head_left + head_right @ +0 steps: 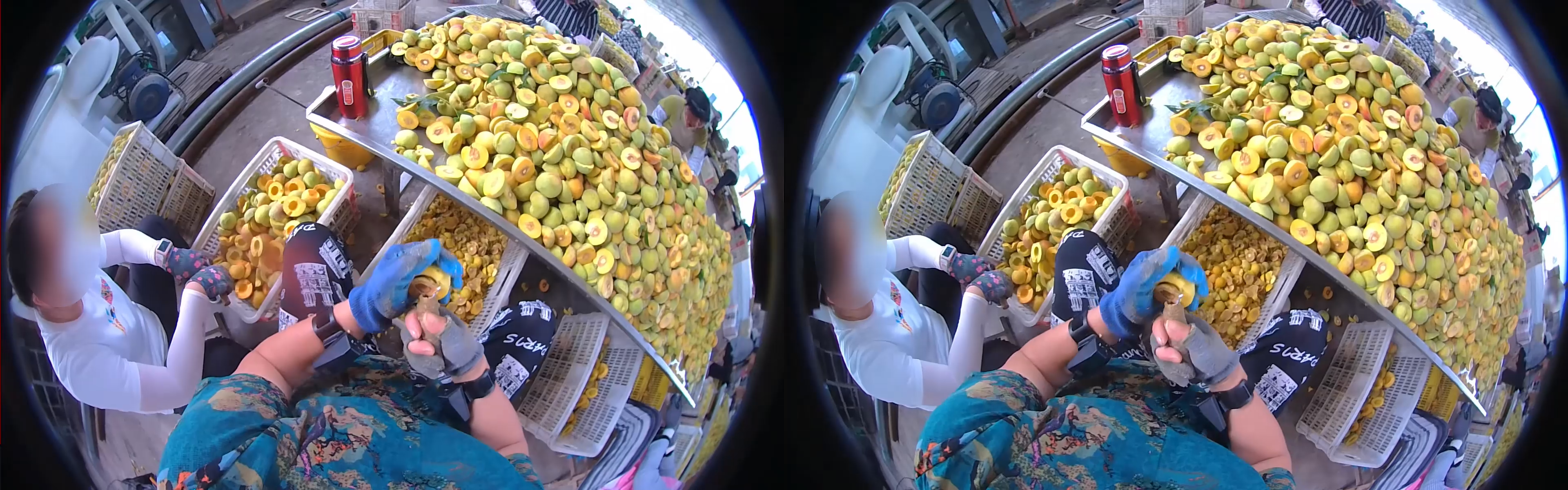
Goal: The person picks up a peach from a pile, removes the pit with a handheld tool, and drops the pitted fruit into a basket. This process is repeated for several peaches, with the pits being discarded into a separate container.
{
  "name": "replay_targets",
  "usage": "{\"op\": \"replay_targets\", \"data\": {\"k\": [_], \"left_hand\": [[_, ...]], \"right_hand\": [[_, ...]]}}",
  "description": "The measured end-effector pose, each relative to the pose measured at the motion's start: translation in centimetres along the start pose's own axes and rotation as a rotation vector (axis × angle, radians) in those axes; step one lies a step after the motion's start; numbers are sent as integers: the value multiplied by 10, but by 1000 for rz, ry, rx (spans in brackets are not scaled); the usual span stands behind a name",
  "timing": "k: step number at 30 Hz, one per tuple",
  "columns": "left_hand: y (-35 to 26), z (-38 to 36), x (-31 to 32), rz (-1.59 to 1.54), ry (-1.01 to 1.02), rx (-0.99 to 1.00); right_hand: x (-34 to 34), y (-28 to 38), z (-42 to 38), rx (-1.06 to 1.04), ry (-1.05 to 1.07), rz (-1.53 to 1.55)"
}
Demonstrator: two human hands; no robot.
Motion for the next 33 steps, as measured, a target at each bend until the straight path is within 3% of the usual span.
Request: {"op": "replay_targets", "data": {"k": [2, 4, 8, 10, 12, 14, 17, 19, 21, 22, 24, 25, 26, 28, 29, 33], "left_hand": [[12, 1, -7, -16, -246, -68], [15, 0, -9, -10, -275, -139], [34, -9, -25, -12, -341, -287], [73, -19, -49, -696, -433, -336], [74, -17, -59, -577, -475, -285], [77, -16, -63, -498, -641, -250], [66, -15, -69, -354, -605, -193], [60, -16, -66, -300, -590, -184], [43, -12, -51, 148, -423, -76], [42, -12, -43, 143, -419, -83], [47, -15, -28, 138, -383, -157], [49, -15, -34, 325, -182, -101], [44, -16, -38, 317, -181, -103], [38, -19, -43, 383, -135, -304], [28, -18, -38, 318, -183, -450], [28, -24, -48, -13, -244, -459]], "right_hand": [[-17, -3, 4, -26, -9, 5], [-28, -5, 6, 4, 26, 81], [-39, -3, 15, -46, -102, -173], [-37, 3, 17, -79, -68, -251], [-50, 5, 20, -118, -209, -180], [-60, 8, 19, -158, -230, -202], [-68, 15, 16, -212, -290, -74], [-79, 21, 17, -247, -516, 15], [-78, 23, 15, -155, -755, -18], [-78, 20, 19, -156, -762, -13], [-84, 19, 22, -371, -937, -325], [-105, 13, 24, -482, -965, -300], [-99, 18, 16, -480, -972, -301], [-82, 29, 6, -326, -908, -246], [-79, 32, 5, -381, -904, -330], [-65, 34, 8, -384, -897, -285]]}}
Point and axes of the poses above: each hand's wrist, its own z-axis towards the middle knuckle, its own x-axis out of the palm, y = z × x, the point moved 5 cm from there along z, towards the middle knuckle, and after that the axes turned 15 degrees about x, right-handed, at the moved point
